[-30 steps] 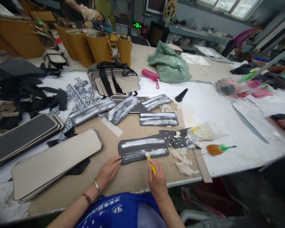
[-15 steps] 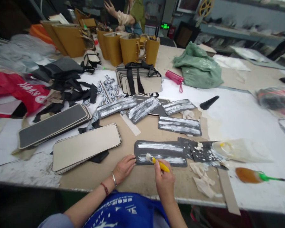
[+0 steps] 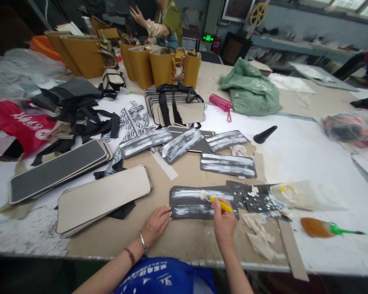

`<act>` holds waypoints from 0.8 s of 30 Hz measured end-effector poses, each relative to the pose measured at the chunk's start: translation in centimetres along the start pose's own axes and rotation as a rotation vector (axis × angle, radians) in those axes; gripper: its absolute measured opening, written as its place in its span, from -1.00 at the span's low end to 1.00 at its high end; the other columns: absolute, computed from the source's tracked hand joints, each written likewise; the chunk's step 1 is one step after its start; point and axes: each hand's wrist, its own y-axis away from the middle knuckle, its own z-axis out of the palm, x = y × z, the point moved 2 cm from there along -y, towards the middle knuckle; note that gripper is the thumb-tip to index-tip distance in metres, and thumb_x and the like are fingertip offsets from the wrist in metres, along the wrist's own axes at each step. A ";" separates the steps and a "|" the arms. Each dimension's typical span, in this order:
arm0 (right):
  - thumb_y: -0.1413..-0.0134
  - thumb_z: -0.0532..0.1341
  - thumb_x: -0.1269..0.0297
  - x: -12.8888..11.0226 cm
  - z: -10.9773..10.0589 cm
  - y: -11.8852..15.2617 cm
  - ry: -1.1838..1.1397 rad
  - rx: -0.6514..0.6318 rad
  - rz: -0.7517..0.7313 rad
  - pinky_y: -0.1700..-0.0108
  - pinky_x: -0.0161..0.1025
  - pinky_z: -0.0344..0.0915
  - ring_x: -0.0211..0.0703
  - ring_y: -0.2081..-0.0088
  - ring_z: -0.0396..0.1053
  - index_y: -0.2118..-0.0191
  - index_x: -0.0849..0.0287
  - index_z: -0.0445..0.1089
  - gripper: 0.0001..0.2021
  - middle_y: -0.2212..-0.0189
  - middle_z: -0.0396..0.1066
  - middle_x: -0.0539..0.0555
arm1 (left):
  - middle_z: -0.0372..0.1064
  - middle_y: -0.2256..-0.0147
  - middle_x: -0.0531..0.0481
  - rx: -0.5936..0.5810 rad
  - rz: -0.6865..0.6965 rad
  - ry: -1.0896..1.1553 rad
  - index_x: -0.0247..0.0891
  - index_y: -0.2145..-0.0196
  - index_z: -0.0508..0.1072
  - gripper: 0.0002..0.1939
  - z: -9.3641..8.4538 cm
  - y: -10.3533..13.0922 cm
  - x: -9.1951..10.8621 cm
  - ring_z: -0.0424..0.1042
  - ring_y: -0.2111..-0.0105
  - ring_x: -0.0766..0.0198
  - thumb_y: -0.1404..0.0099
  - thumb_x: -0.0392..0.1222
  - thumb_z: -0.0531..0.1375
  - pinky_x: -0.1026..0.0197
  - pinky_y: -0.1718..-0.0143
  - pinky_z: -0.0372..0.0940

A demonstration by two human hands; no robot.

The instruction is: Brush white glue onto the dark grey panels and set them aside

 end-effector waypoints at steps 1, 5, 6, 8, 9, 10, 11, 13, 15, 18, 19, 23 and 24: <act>0.07 0.11 -0.11 0.1 -1.2 -0.4 0.031 0.041 0.005 0.32 -0.12 0.32 -0.04 0.44 0.39 0.31 0.23 0.32 -0.56 0.47 0.40 0.13 | 0.38 0.24 -0.15 0.007 0.001 -0.002 -0.32 0.25 0.40 -0.82 0.0 0.0 0.0 0.37 0.17 0.22 -0.25 -0.35 0.02 0.11 0.14 0.39; 0.07 0.13 -0.10 -1.3 -1.6 0.9 -0.022 0.035 0.013 0.33 -0.12 0.34 -0.06 0.45 0.39 0.32 0.21 0.32 -0.59 0.46 0.40 0.12 | 0.38 0.23 -0.13 0.023 0.008 -0.001 -0.29 0.25 0.40 -0.81 0.0 0.1 0.0 0.37 0.17 0.23 -0.26 -0.33 0.00 0.12 0.15 0.40; 0.06 0.14 -0.08 -1.7 -0.6 1.9 -0.092 -0.018 0.028 0.34 -0.14 0.36 -0.07 0.46 0.39 0.32 0.20 0.32 -0.61 0.46 0.40 0.11 | 0.39 0.23 -0.13 0.022 0.008 0.000 -0.29 0.25 0.40 -0.80 -0.1 0.0 0.0 0.37 0.17 0.23 -0.26 -0.33 0.00 0.13 0.15 0.40; 0.05 0.15 -0.05 -2.4 1.9 4.0 -0.245 -0.151 0.071 0.37 -0.16 0.38 -0.10 0.47 0.39 0.32 0.19 0.32 -0.64 0.45 0.39 0.10 | 0.39 0.24 -0.12 0.017 0.010 0.002 -0.28 0.25 0.40 -0.80 -0.2 0.0 0.0 0.38 0.17 0.24 -0.26 -0.33 0.00 0.14 0.16 0.40; 0.04 0.15 -0.03 -2.6 3.2 4.8 -0.303 -0.211 0.085 0.38 -0.17 0.39 -0.11 0.46 0.39 0.33 0.19 0.32 -0.65 0.43 0.38 0.09 | 0.39 0.24 -0.11 0.016 0.014 0.001 -0.27 0.24 0.39 -0.80 -0.2 0.0 0.0 0.38 0.17 0.24 -0.26 -0.33 0.00 0.14 0.16 0.40; 0.03 0.14 -0.02 -2.5 4.1 5.4 -0.341 -0.252 0.091 0.37 -0.18 0.39 -0.12 0.45 0.39 0.34 0.19 0.32 -0.67 0.42 0.37 0.09 | 0.39 0.23 -0.11 0.016 0.018 0.001 -0.27 0.23 0.39 -0.80 -0.2 0.0 0.0 0.38 0.17 0.25 -0.26 -0.32 0.00 0.14 0.15 0.40; 0.03 0.14 -0.01 -2.2 4.7 5.7 -0.361 -0.273 0.091 0.37 -0.18 0.39 -0.12 0.44 0.39 0.35 0.19 0.33 -0.68 0.41 0.37 0.09 | 0.39 0.23 -0.10 0.018 0.024 -0.001 -0.26 0.22 0.39 -0.80 -0.2 0.0 -0.1 0.38 0.17 0.25 -0.26 -0.32 0.01 0.15 0.15 0.40; 0.03 0.15 0.00 -1.0 4.2 5.0 -0.352 -0.242 0.090 0.35 -0.17 0.39 -0.12 0.42 0.39 0.35 0.19 0.33 -0.68 0.40 0.36 0.09 | 0.39 0.22 -0.10 0.027 0.040 -0.007 -0.26 0.21 0.38 -0.80 -0.2 0.0 -0.1 0.38 0.16 0.25 -0.26 -0.32 0.01 0.14 0.15 0.39; 0.05 0.15 -0.02 0.7 1.8 3.3 -0.287 -0.142 0.091 0.34 -0.16 0.38 -0.11 0.43 0.39 0.34 0.19 0.33 -0.66 0.41 0.37 0.08 | 0.39 0.22 -0.10 0.035 0.055 -0.016 -0.27 0.21 0.38 -0.81 -0.1 0.1 -0.2 0.39 0.17 0.25 -0.26 -0.32 0.02 0.14 0.15 0.40; 0.11 0.16 -0.09 3.3 -3.5 0.0 -0.132 0.040 0.089 0.33 -0.14 0.36 -0.08 0.45 0.40 0.33 0.20 0.31 -0.59 0.45 0.40 0.10 | 0.39 0.23 -0.10 0.044 0.070 -0.032 -0.29 0.21 0.38 -0.81 -0.1 0.1 -0.1 0.39 0.17 0.24 -0.26 -0.32 0.02 0.15 0.16 0.40; 0.14 0.16 -0.12 3.9 -5.2 -0.9 -0.077 0.088 0.095 0.34 -0.13 0.35 -0.06 0.46 0.40 0.33 0.21 0.31 -0.56 0.48 0.40 0.10 | 0.39 0.23 -0.11 0.043 0.071 -0.033 -0.29 0.21 0.38 -0.81 -0.1 0.1 -0.1 0.39 0.17 0.24 -0.26 -0.32 0.02 0.15 0.16 0.40; 0.07 0.07 -0.17 4.4 -9.1 -2.9 0.171 0.203 -0.017 0.34 -0.13 0.32 -0.01 0.42 0.41 0.32 0.21 0.33 -0.52 0.49 0.41 0.12 | 0.39 0.22 -0.10 0.031 0.072 -0.032 -0.27 0.20 0.38 -0.80 -0.1 0.1 -0.1 0.39 0.17 0.24 -0.26 -0.31 0.02 0.16 0.16 0.41; 0.03 0.05 -0.15 4.2 -9.3 -3.1 0.226 0.215 -0.089 0.31 -0.12 0.32 -0.02 0.39 0.40 0.31 0.21 0.34 -0.54 0.46 0.42 0.13 | 0.39 0.22 -0.10 0.033 0.075 -0.035 -0.28 0.20 0.38 -0.81 -0.1 0.1 -0.1 0.40 0.17 0.24 -0.26 -0.31 0.02 0.15 0.17 0.41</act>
